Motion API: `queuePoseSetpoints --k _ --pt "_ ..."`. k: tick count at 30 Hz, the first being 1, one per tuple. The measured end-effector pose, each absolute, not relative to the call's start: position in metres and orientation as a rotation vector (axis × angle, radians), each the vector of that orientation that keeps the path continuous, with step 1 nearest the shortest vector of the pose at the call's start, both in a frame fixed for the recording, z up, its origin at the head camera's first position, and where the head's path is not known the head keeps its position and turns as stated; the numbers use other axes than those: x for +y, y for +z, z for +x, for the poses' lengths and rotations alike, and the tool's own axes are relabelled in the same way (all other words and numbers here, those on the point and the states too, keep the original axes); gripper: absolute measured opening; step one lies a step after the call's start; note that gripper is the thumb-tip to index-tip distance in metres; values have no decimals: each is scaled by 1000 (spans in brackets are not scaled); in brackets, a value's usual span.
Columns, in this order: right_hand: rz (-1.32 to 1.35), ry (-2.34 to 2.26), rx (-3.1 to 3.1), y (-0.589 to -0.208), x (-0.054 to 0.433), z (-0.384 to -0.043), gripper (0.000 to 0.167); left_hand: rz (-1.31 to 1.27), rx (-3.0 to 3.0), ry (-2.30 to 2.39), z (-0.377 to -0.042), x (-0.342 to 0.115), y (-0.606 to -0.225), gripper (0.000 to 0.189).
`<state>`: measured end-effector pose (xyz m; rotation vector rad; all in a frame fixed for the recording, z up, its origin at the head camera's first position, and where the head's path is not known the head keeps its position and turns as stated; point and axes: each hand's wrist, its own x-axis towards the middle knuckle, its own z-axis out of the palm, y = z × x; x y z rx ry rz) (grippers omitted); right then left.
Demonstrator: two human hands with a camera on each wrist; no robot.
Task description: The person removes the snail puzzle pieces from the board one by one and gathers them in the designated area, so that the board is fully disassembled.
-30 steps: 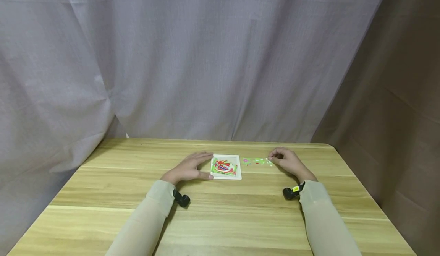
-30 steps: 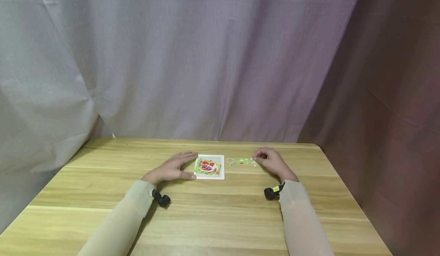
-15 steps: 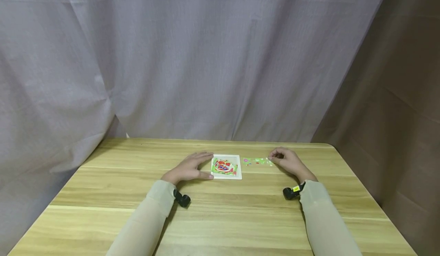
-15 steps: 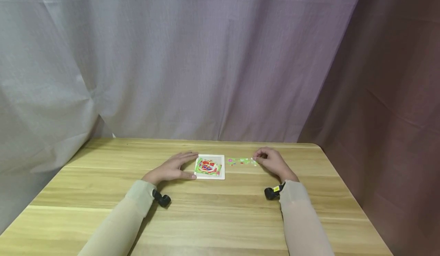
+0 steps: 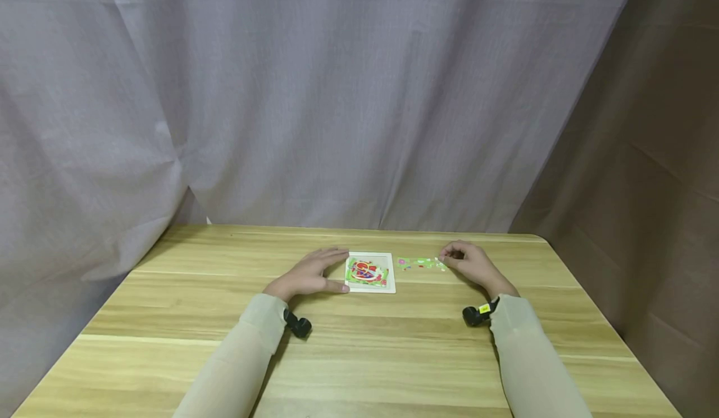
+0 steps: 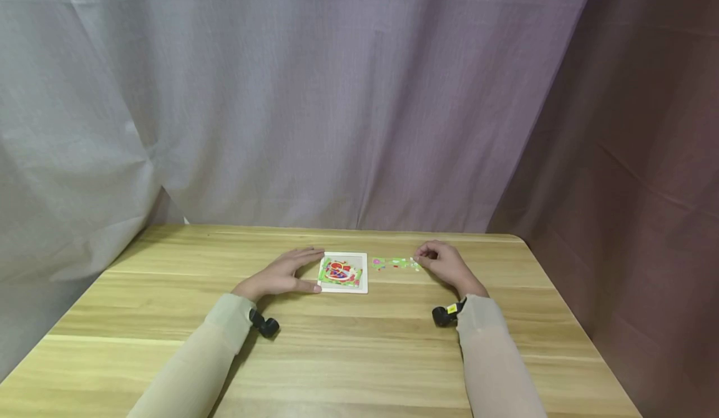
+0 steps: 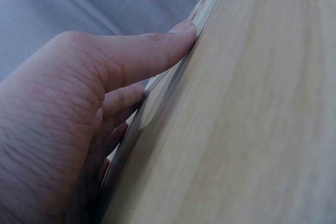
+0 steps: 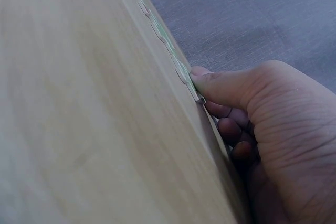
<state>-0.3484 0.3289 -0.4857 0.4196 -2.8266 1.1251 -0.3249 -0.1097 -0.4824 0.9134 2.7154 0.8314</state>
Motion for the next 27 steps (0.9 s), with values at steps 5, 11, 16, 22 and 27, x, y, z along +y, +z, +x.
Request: queuePoseSetpoints --k 5,11,16,22,27 --pt "411 1125 -2830 -488 330 -350 16 908 2714 829 -323 -110 -482 95" --pt "425 1101 -2827 -488 330 -350 15 900 2714 832 -323 -110 -481 95" --pt "429 1111 -2821 -487 330 -349 15 900 2713 820 -322 -109 -479 95" --pt "425 1106 -2814 -487 330 -349 16 898 2715 822 -322 -109 -479 95" --pt "426 1106 -2809 -487 330 -350 15 895 2714 831 -321 -110 -479 95"
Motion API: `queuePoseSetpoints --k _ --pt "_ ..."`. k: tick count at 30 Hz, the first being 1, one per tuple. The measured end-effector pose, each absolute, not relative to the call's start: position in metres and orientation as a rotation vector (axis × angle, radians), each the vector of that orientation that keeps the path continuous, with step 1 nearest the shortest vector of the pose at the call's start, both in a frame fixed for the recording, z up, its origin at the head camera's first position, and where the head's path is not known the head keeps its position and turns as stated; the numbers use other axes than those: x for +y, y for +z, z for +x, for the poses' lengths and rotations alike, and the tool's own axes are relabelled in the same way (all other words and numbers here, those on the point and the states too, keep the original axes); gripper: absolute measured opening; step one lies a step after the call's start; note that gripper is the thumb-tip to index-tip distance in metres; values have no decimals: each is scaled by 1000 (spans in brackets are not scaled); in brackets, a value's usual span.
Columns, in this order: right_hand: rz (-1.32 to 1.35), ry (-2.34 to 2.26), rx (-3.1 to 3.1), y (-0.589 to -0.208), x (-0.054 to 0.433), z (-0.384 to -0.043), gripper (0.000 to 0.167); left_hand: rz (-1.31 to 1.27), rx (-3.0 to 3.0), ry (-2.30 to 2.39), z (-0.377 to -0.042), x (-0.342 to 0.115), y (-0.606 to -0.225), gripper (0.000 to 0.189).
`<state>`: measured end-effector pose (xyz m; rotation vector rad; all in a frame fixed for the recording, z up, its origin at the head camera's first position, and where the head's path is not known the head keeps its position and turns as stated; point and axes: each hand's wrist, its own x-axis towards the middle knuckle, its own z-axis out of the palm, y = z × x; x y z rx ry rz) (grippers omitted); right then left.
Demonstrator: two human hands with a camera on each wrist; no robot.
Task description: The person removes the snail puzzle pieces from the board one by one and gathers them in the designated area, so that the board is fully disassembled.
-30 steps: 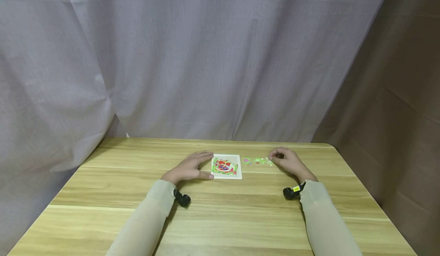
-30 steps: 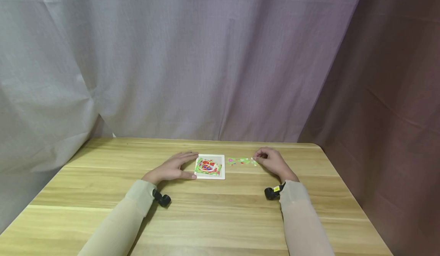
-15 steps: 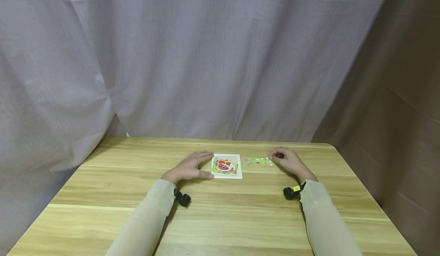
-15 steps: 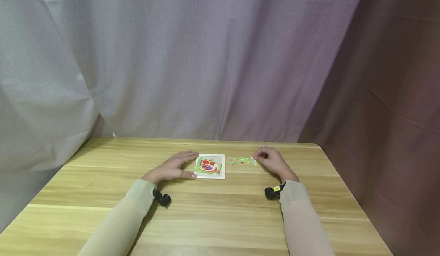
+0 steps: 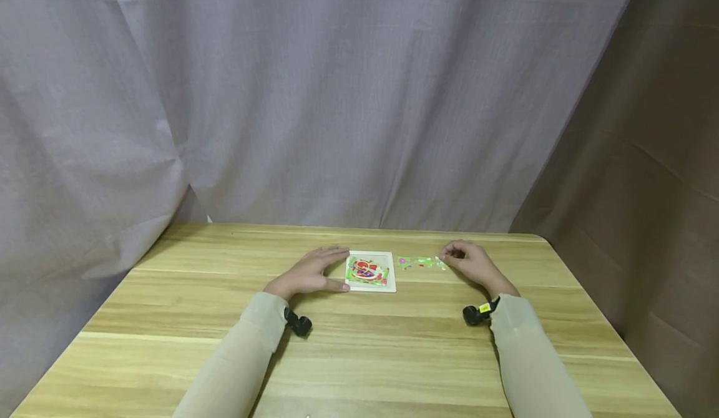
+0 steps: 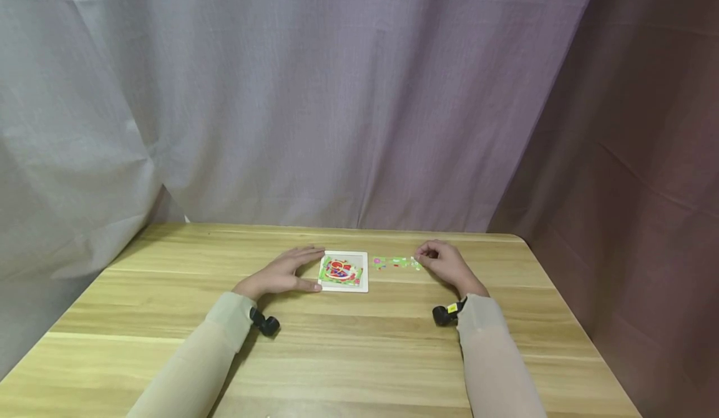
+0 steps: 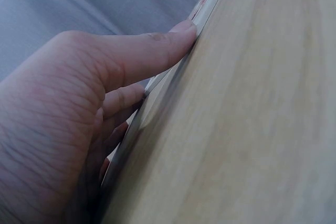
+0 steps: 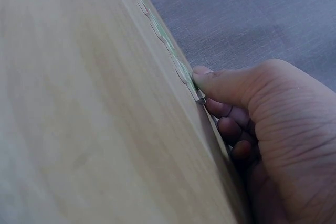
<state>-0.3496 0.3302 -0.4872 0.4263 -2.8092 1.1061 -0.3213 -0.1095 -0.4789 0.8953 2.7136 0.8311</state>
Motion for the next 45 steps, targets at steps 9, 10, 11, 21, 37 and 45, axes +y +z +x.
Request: queuePoseSetpoints --k 9,10,11,21,37,45 --pt "419 1125 -2818 -487 329 -348 16 898 2717 828 -322 -110 -480 95" --pt "421 1125 -2817 -487 329 -348 17 899 2718 827 -322 -110 -480 95" --pt "414 1129 -2818 -487 329 -348 17 902 2718 827 -322 -109 -480 95" --pt "375 1145 -2819 -488 331 -351 18 904 2720 828 -323 -109 -480 95" --pt "673 1262 -2676 -422 229 -340 23 902 2735 810 -326 -114 -480 95" --pt "971 963 -2880 -453 159 -348 26 903 2710 833 -325 -110 -481 97"
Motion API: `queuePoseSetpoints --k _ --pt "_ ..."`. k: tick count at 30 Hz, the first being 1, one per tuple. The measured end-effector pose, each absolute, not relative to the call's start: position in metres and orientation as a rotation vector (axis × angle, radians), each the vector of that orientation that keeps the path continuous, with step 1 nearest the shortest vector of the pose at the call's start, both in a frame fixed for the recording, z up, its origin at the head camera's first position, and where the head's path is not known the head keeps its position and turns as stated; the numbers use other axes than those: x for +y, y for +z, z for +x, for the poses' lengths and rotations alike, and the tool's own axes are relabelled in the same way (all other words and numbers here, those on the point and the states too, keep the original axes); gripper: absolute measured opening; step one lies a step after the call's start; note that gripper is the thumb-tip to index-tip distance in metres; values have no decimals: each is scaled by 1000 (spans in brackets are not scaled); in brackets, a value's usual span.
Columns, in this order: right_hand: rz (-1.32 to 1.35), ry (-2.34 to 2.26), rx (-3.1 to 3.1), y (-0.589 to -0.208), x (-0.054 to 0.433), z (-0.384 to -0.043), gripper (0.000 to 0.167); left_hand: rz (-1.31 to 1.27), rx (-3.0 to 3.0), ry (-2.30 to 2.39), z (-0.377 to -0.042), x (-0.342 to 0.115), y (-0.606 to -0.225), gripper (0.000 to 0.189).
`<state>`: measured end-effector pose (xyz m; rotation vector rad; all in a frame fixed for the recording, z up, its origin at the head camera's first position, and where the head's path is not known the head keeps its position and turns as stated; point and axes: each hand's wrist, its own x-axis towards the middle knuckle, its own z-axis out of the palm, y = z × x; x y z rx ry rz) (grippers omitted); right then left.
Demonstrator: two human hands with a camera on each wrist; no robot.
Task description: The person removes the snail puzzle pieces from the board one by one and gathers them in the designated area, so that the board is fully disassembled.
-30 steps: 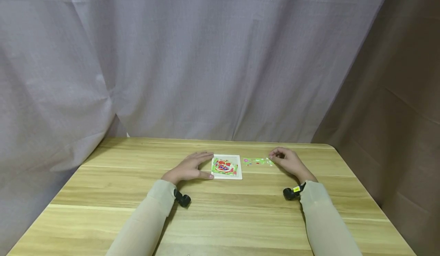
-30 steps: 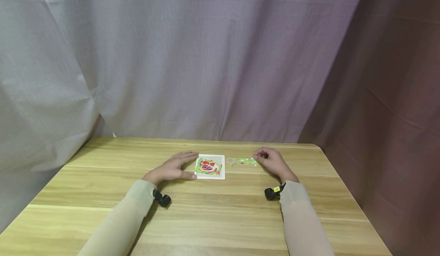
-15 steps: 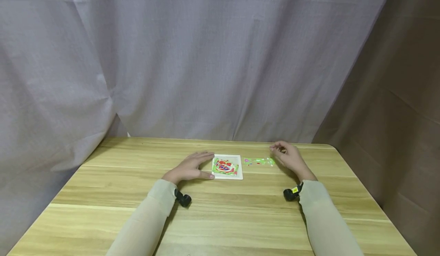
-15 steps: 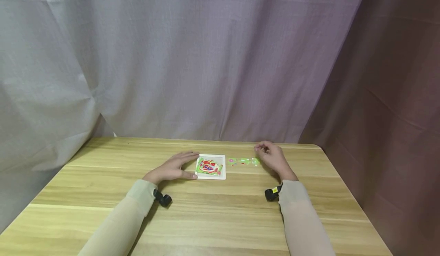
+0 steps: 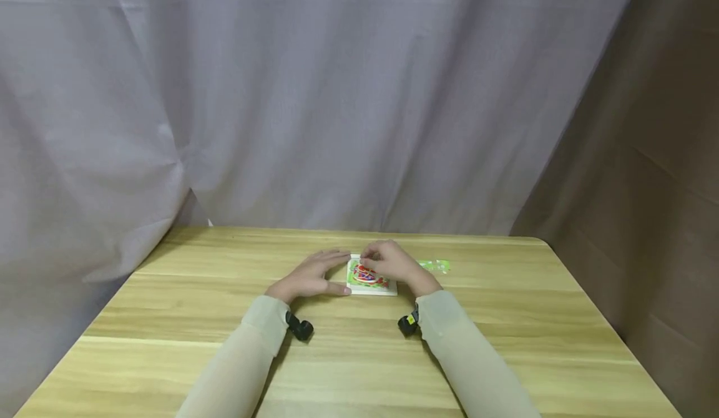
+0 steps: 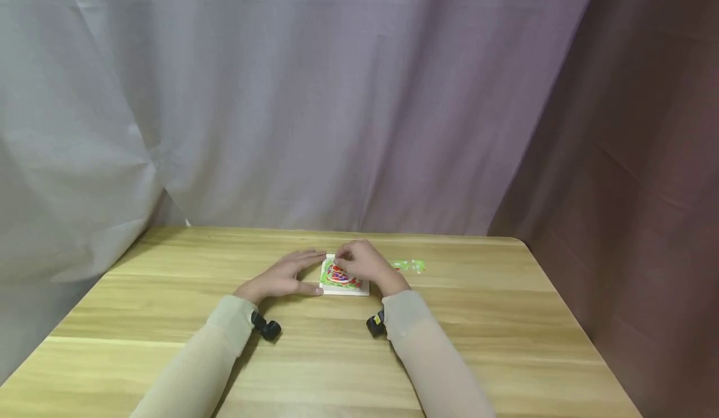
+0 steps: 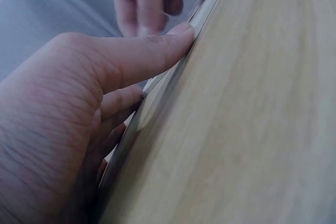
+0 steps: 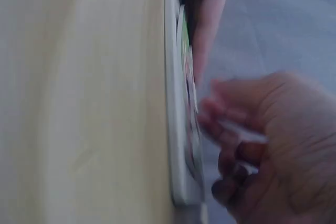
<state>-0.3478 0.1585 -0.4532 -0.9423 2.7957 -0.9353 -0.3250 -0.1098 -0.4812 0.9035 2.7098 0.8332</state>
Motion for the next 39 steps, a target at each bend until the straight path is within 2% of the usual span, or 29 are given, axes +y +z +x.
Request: queuePoseSetpoints --k 8,15,20,28,39 --pt "-946 -831 2866 -469 153 -345 31 900 2709 826 -325 -108 -481 95" --pt "-936 -854 2825 -464 149 -342 18 908 2707 824 -327 -110 -480 95" --pt "-944 -838 2786 -463 148 -340 16 898 2709 829 -327 -110 -481 95" --pt "-907 -828 2811 -465 146 -341 30 894 2709 824 -326 -111 -482 95" --pt "-912 -857 2813 -463 143 -341 21 893 2710 832 -325 -113 -481 94"
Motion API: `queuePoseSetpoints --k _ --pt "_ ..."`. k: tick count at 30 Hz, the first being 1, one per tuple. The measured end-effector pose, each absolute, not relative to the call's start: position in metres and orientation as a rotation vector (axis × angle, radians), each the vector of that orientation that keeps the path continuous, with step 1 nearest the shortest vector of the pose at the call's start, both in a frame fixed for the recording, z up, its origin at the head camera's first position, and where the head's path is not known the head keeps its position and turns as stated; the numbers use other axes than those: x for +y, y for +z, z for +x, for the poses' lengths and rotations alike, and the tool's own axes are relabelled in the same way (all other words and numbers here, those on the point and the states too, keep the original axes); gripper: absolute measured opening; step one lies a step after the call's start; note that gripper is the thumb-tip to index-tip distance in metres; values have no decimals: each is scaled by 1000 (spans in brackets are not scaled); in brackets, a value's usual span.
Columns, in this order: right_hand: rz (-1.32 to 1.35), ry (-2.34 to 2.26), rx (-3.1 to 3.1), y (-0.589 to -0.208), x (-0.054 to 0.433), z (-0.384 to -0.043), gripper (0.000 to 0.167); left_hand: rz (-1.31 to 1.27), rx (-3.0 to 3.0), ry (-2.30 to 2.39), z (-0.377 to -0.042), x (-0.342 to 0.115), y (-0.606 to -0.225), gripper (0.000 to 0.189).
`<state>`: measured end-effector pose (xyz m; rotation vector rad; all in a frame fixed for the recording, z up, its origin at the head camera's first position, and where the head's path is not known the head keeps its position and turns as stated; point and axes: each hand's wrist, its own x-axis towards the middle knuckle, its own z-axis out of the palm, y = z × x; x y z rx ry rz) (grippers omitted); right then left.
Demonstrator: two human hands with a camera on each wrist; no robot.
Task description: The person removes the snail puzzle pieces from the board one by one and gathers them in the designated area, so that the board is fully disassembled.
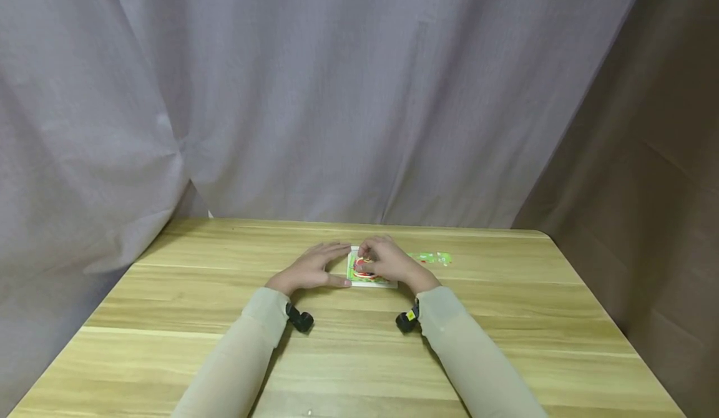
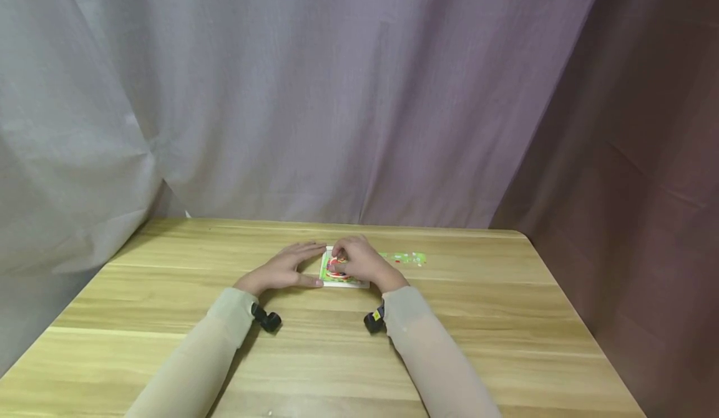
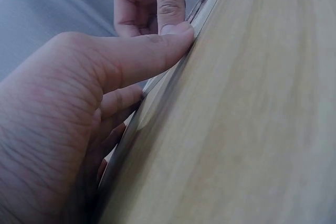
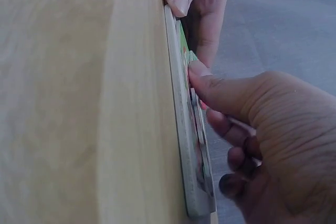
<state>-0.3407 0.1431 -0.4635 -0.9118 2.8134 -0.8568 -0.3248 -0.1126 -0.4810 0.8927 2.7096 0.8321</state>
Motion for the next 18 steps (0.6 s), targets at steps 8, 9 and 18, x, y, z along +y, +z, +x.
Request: queuePoseSetpoints --k 8,9,18 --pt "-987 -1004 2781 -462 143 -341 14 907 2710 844 -324 -112 -480 95" --pt "-990 -1017 2778 -462 144 -341 13 907 2709 845 -323 -112 -479 95" --pt "-1058 -1048 2742 -464 145 -343 5 913 2717 841 -324 -112 -479 95"
